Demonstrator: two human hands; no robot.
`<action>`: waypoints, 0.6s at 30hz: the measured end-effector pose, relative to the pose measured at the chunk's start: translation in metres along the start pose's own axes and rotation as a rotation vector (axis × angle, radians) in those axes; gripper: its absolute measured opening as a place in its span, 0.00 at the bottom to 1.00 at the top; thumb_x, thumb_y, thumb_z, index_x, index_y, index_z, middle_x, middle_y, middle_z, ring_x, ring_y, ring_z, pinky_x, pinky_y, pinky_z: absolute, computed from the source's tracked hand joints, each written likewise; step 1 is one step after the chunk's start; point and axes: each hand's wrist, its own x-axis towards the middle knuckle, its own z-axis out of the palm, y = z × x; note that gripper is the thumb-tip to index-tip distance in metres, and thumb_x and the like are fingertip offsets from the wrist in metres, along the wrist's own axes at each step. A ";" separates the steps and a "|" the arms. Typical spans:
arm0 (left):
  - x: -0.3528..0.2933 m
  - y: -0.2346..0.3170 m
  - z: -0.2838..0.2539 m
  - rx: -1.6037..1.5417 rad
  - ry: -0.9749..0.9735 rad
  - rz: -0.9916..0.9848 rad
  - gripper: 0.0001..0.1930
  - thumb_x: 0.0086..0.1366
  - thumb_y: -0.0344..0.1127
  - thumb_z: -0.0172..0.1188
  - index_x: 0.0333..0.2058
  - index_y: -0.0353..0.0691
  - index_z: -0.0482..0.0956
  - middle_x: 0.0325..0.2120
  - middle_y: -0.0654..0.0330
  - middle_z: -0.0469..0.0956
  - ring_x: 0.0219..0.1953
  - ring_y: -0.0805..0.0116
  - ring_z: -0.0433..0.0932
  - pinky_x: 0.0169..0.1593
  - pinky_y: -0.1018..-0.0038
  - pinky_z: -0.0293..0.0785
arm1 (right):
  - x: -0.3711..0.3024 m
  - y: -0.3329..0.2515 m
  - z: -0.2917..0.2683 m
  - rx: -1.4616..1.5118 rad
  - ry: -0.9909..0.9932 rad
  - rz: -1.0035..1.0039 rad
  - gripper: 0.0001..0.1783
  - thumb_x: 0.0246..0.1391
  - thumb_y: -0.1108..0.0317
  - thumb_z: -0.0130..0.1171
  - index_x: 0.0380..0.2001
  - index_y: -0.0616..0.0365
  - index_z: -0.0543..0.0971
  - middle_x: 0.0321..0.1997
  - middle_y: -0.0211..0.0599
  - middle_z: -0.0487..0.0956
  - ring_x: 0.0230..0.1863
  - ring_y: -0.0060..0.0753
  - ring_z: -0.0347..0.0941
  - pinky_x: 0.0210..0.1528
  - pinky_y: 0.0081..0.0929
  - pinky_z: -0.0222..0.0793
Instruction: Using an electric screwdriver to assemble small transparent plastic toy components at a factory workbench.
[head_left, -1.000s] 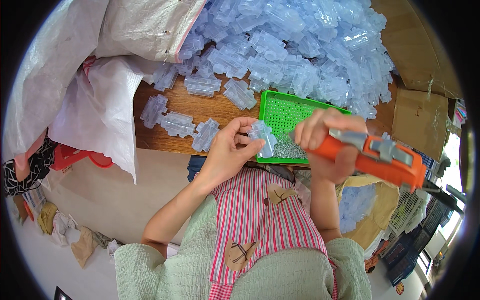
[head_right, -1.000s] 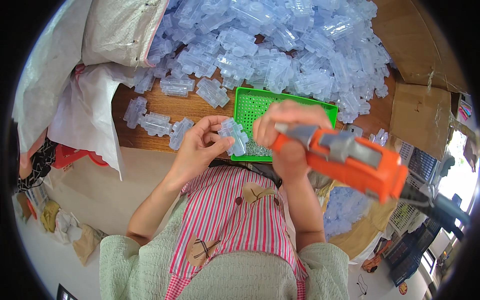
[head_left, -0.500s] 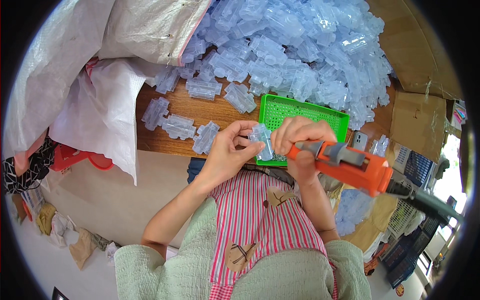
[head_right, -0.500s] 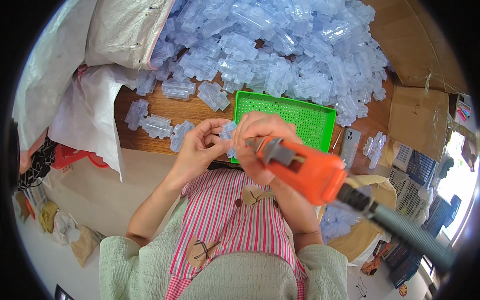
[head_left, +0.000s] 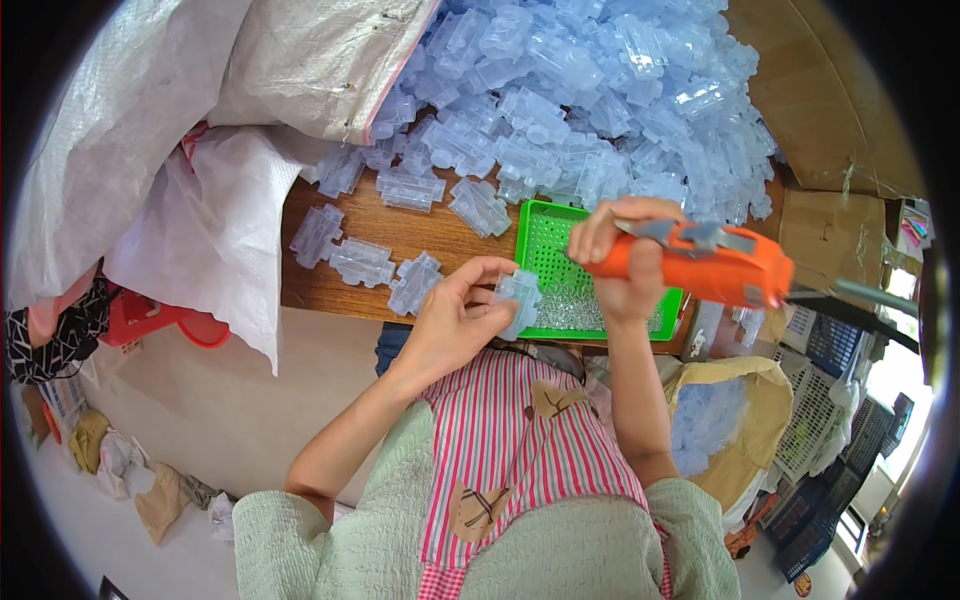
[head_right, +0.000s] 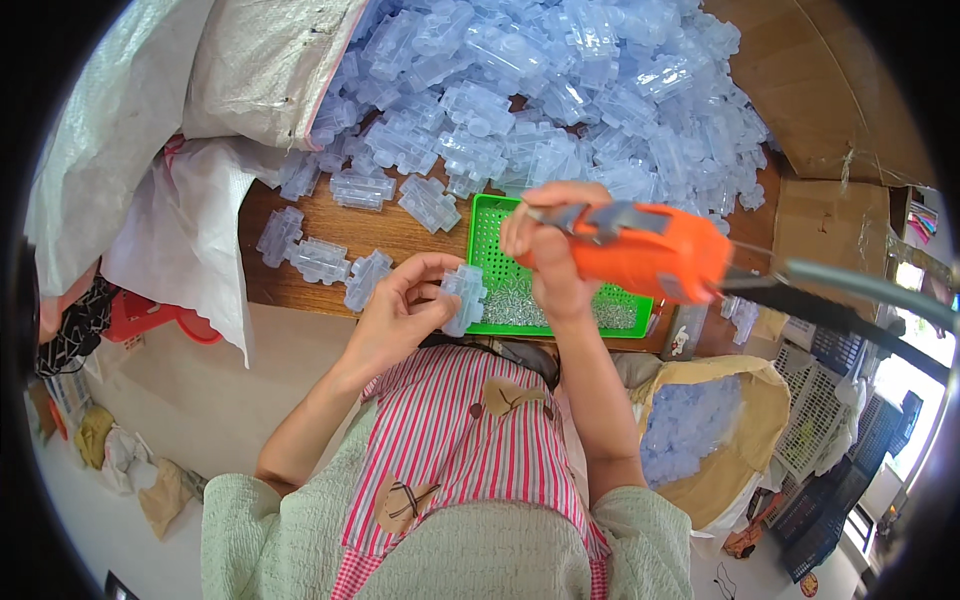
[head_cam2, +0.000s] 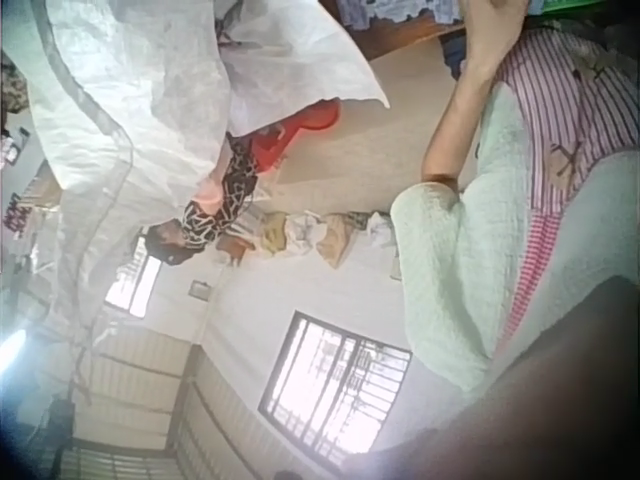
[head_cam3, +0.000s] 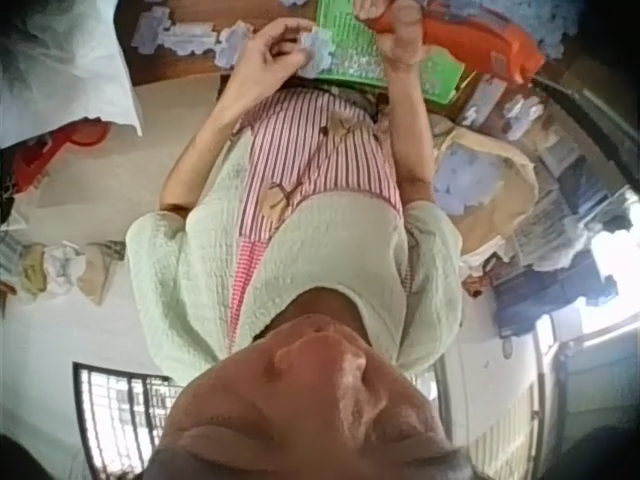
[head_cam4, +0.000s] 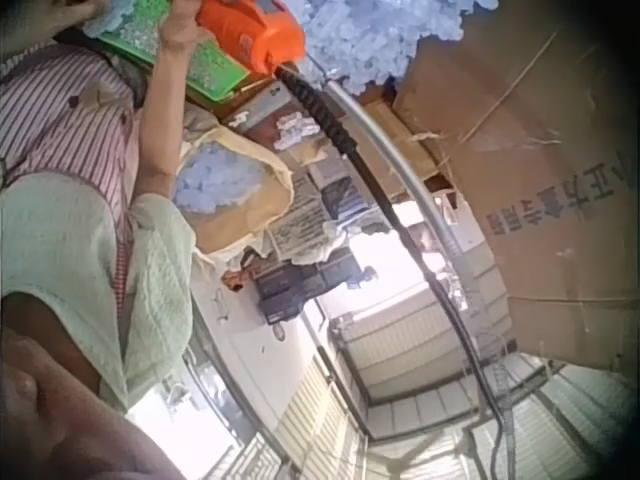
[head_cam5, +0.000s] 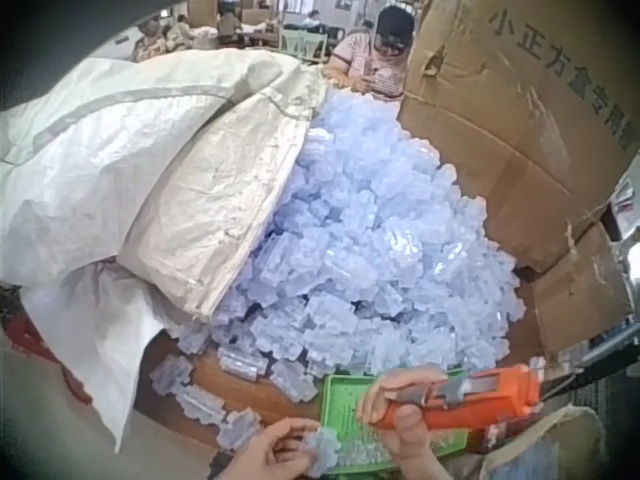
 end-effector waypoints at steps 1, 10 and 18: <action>-0.001 0.001 0.000 0.014 -0.025 -0.040 0.19 0.56 0.26 0.58 0.48 0.33 0.70 0.35 0.60 0.76 0.36 0.77 0.75 0.41 0.80 0.74 | 0.000 0.006 -0.001 -0.001 0.003 0.002 0.24 0.55 0.51 0.56 0.42 0.61 0.67 0.18 0.32 0.66 0.20 0.26 0.63 0.22 0.26 0.64; 0.002 0.003 0.004 -0.033 0.002 -0.041 0.18 0.56 0.22 0.58 0.48 0.34 0.72 0.37 0.64 0.75 0.37 0.80 0.73 0.43 0.82 0.72 | -0.007 0.038 -0.003 -0.097 0.047 0.041 0.20 0.55 0.54 0.58 0.38 0.59 0.65 0.18 0.32 0.66 0.18 0.24 0.62 0.21 0.26 0.63; 0.003 0.004 0.006 -0.036 -0.001 -0.021 0.18 0.56 0.23 0.59 0.47 0.33 0.72 0.35 0.63 0.76 0.36 0.80 0.73 0.41 0.82 0.73 | -0.007 0.030 -0.005 -0.001 0.027 -0.013 0.16 0.55 0.63 0.58 0.39 0.62 0.67 0.21 0.30 0.67 0.19 0.21 0.65 0.21 0.22 0.63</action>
